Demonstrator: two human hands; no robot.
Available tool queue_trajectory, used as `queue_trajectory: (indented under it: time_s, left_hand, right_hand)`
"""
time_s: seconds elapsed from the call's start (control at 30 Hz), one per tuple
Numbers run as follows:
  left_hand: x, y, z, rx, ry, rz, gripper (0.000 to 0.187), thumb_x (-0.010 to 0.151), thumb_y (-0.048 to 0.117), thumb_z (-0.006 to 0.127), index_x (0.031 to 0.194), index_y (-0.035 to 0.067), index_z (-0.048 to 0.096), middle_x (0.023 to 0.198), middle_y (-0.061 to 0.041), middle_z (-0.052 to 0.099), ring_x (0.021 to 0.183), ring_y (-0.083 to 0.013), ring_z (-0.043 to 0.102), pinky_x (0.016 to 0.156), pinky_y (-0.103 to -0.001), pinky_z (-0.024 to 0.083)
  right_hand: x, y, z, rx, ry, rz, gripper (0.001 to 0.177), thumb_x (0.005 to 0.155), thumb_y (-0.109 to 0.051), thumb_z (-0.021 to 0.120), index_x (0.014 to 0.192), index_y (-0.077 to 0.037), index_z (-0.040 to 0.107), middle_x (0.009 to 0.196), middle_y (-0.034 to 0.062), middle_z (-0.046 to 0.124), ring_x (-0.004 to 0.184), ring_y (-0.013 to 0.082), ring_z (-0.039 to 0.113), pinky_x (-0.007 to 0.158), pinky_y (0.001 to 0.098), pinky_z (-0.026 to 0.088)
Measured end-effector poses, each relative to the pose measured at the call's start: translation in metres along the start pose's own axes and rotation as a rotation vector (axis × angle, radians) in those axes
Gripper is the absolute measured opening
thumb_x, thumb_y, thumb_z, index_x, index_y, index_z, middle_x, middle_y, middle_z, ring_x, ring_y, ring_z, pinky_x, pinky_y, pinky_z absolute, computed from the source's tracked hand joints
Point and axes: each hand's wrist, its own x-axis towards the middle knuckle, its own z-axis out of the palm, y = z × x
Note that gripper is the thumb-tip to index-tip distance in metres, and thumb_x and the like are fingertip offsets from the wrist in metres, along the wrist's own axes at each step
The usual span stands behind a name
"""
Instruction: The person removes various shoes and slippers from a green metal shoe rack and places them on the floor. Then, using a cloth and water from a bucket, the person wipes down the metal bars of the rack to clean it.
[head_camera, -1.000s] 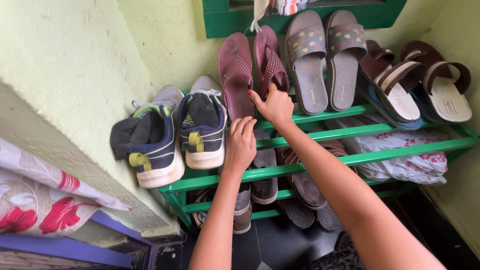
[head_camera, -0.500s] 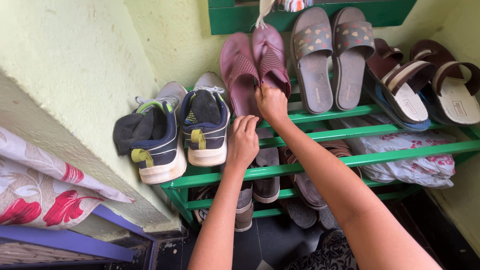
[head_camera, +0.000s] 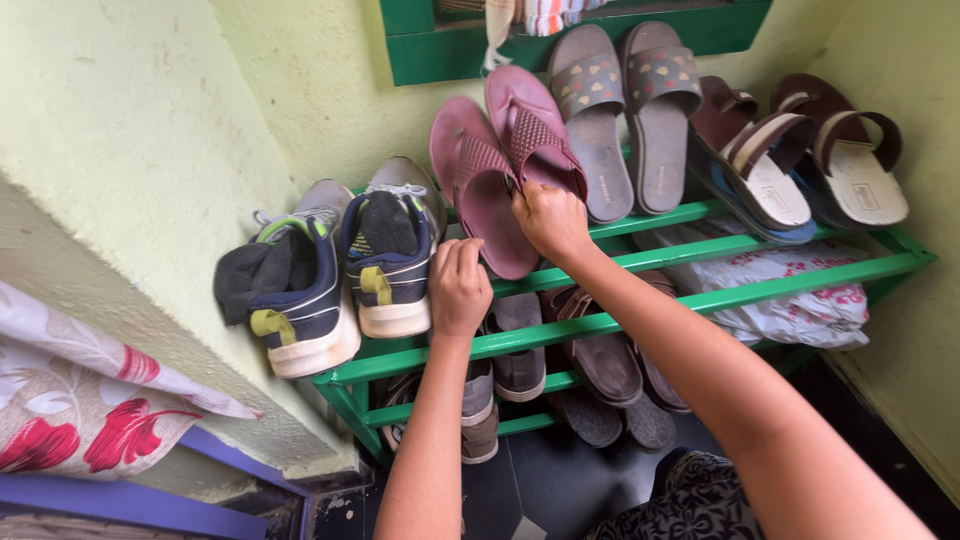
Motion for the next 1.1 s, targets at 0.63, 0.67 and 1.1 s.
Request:
queue_trajectory:
  time_s: [0.63, 0.67, 1.1]
  left_hand:
    - [-0.015, 0.055, 0.028, 0.226, -0.291, -0.196, 0.027, 0.089, 0.012, 0.069, 0.114, 0.002, 0.066, 0.120, -0.018, 0.064, 0.114, -0.0400, 0.057, 0.095, -0.052, 0.047]
    - [-0.017, 0.072, 0.039, 0.218, -0.360, -0.213, 0.033, 0.088, 0.017, 0.070, 0.117, 0.001, 0.065, 0.125, -0.021, 0.062, 0.116, -0.0418, 0.054, 0.096, -0.055, 0.045]
    - [-0.036, 0.150, 0.100, 0.263, -0.601, -0.095, 0.060, 0.096, 0.046, 0.055, 0.147, 0.014, 0.056, 0.161, -0.031, 0.031, 0.148, -0.0489, 0.026, 0.115, -0.068, 0.020]
  right_hand:
    - [-0.120, 0.156, -0.275, -0.461, -0.144, -0.433, 0.027, 0.086, -0.021, 0.075, 0.080, -0.009, 0.051, 0.075, 0.0068, 0.055, 0.065, 0.0255, 0.063, 0.057, 0.0407, 0.051]
    - [-0.129, 0.168, -0.295, -0.487, -0.176, -0.463, 0.027, 0.085, -0.020, 0.075, 0.080, -0.009, 0.051, 0.075, 0.0063, 0.054, 0.066, 0.0249, 0.063, 0.058, 0.0402, 0.051]
    - [-0.353, 0.254, -0.411, -0.410, -0.651, -0.529, 0.024, 0.073, -0.025, 0.073, 0.072, -0.013, 0.053, 0.067, 0.0040, 0.054, 0.058, 0.0225, 0.060, 0.052, 0.0389, 0.050]
